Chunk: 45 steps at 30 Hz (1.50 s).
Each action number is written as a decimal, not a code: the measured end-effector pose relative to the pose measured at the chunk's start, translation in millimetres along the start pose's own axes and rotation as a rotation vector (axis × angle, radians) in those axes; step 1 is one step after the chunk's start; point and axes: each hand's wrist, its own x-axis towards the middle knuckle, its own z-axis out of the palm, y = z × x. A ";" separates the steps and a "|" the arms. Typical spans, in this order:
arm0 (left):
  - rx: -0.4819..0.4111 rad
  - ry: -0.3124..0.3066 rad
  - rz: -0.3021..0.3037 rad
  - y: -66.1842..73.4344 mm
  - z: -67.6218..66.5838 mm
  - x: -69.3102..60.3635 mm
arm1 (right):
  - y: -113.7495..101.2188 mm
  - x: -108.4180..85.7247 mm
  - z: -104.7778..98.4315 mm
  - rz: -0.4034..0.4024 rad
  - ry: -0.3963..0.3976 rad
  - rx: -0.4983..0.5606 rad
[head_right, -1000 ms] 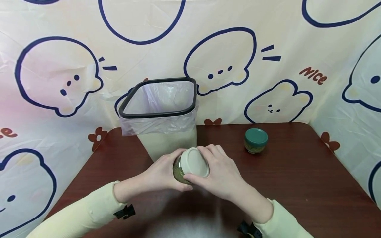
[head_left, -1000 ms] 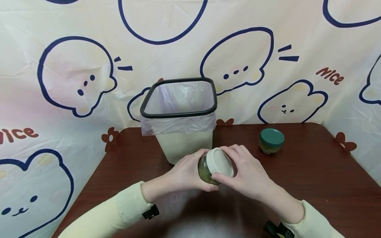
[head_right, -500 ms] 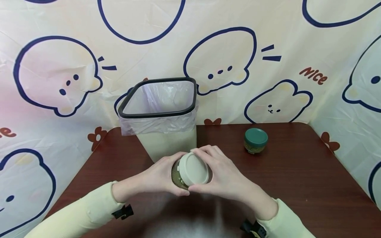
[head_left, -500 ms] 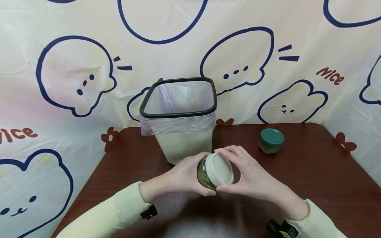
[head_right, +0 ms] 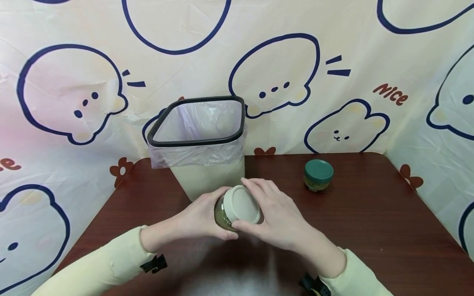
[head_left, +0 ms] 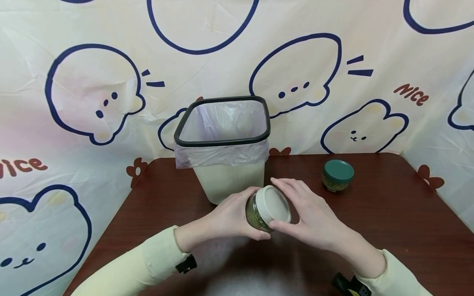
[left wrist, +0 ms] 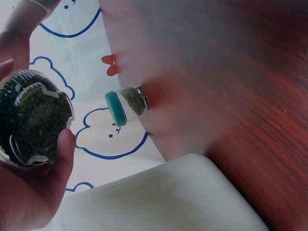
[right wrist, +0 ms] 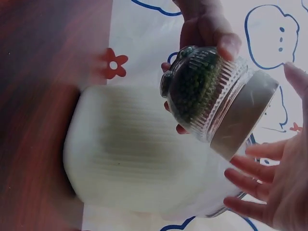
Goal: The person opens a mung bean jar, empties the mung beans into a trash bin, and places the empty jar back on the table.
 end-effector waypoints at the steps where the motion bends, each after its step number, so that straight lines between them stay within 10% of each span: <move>1: 0.000 0.006 -0.002 -0.2 0.1 0.3 | -1.0 0.4 -0.3 0.015 0.007 -0.023; 10: 0.020 0.022 0.002 0.0 1.3 0.5 | -3.2 4.6 6.7 0.034 0.041 -0.159; 36: -0.015 -0.033 0.056 -2.3 0.4 -0.2 | 10.9 1.6 0.7 -0.200 -0.027 0.082; 45: -0.011 0.012 -0.006 -2.6 0.8 1.4 | -1.2 4.8 0.8 -0.056 0.086 -0.053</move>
